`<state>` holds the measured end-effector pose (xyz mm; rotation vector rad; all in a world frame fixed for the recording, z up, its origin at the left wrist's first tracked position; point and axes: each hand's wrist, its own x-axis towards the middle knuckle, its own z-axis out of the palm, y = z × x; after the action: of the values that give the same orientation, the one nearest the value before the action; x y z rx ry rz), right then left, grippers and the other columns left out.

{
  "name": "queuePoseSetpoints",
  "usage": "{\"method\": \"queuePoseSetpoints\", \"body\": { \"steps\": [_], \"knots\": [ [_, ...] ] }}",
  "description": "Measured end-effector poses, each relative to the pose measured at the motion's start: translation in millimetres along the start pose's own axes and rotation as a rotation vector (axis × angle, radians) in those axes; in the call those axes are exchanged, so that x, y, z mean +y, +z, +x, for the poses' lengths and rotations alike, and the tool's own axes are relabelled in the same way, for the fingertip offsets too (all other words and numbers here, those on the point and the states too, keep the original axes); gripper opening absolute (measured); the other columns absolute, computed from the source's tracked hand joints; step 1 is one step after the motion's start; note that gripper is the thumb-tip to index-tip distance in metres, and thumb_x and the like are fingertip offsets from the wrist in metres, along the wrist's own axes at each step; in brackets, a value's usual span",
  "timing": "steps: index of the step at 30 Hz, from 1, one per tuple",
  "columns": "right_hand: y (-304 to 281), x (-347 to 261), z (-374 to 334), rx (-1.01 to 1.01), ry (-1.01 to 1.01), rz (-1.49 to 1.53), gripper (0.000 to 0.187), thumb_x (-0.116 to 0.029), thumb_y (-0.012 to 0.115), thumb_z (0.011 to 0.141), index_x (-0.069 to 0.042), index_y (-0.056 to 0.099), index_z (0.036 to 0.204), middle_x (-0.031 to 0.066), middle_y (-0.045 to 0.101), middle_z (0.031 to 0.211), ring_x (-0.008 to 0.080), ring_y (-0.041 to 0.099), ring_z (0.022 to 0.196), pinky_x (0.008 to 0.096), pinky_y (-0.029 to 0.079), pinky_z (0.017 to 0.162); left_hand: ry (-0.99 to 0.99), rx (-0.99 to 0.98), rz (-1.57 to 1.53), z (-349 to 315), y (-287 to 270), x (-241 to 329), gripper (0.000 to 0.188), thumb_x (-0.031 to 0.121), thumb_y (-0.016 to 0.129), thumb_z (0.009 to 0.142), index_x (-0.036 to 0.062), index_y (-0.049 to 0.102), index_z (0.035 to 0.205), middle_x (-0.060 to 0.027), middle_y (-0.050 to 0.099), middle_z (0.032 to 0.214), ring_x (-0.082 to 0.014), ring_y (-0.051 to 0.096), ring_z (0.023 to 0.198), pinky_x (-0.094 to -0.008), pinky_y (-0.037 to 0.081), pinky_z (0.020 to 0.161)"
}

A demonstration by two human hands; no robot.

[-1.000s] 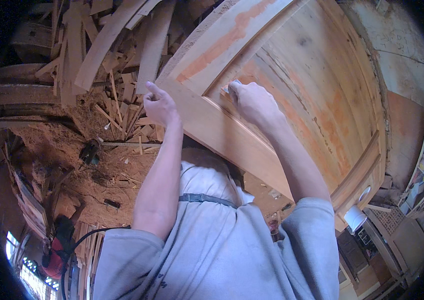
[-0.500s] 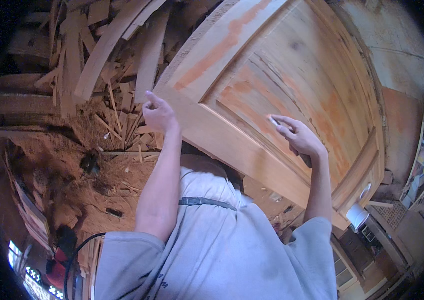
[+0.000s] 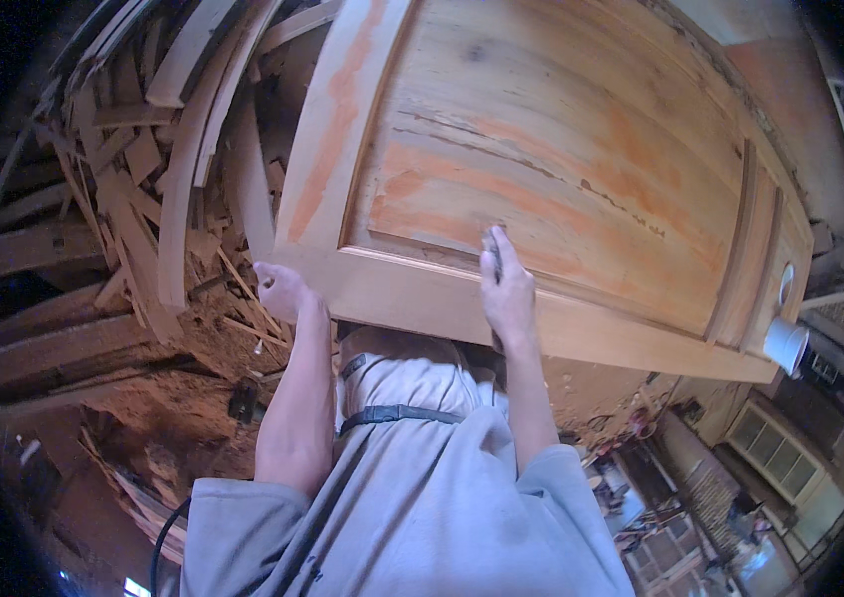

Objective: The person applies wood putty to cracks and joints in a wooden door using a scraper. They scoop putty from a bucket and smooth it across different sections of the door surface.

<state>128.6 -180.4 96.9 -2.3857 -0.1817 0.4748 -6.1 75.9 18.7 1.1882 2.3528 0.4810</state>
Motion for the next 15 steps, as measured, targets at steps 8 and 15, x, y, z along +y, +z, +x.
{"method": "queuePoseSetpoints", "body": {
  "steps": [8,15],
  "knots": [
    [22.5,-21.8,40.7,-0.049,0.007,-0.275,0.047,-0.025,0.054,0.1,-0.019,0.049,0.147,0.031,0.067,0.085,0.0462,0.069,0.087,0.0555,0.055,0.076,-0.103,-0.053,0.031,-12.5,-10.3,13.4,0.07,0.057,0.038,0.1,-0.0051,0.07,0.095,-0.0253,0.072,0.093,-0.0423,0.069,0.087,-0.0506,0.054,0.077],
    [13.2,4.8,13.5,-0.096,0.006,-0.39,0.046,-0.026,0.053,0.1,-0.022,0.051,0.146,0.03,0.066,0.083,0.0459,0.069,0.085,0.0561,0.056,0.076,-0.076,-0.066,0.02,-12.8,-13.0,11.4,0.07,0.054,0.039,0.099,-0.0089,0.069,0.099,-0.0271,0.072,0.097,-0.0431,0.069,0.089,-0.05,0.054,0.08]
  ]
}}
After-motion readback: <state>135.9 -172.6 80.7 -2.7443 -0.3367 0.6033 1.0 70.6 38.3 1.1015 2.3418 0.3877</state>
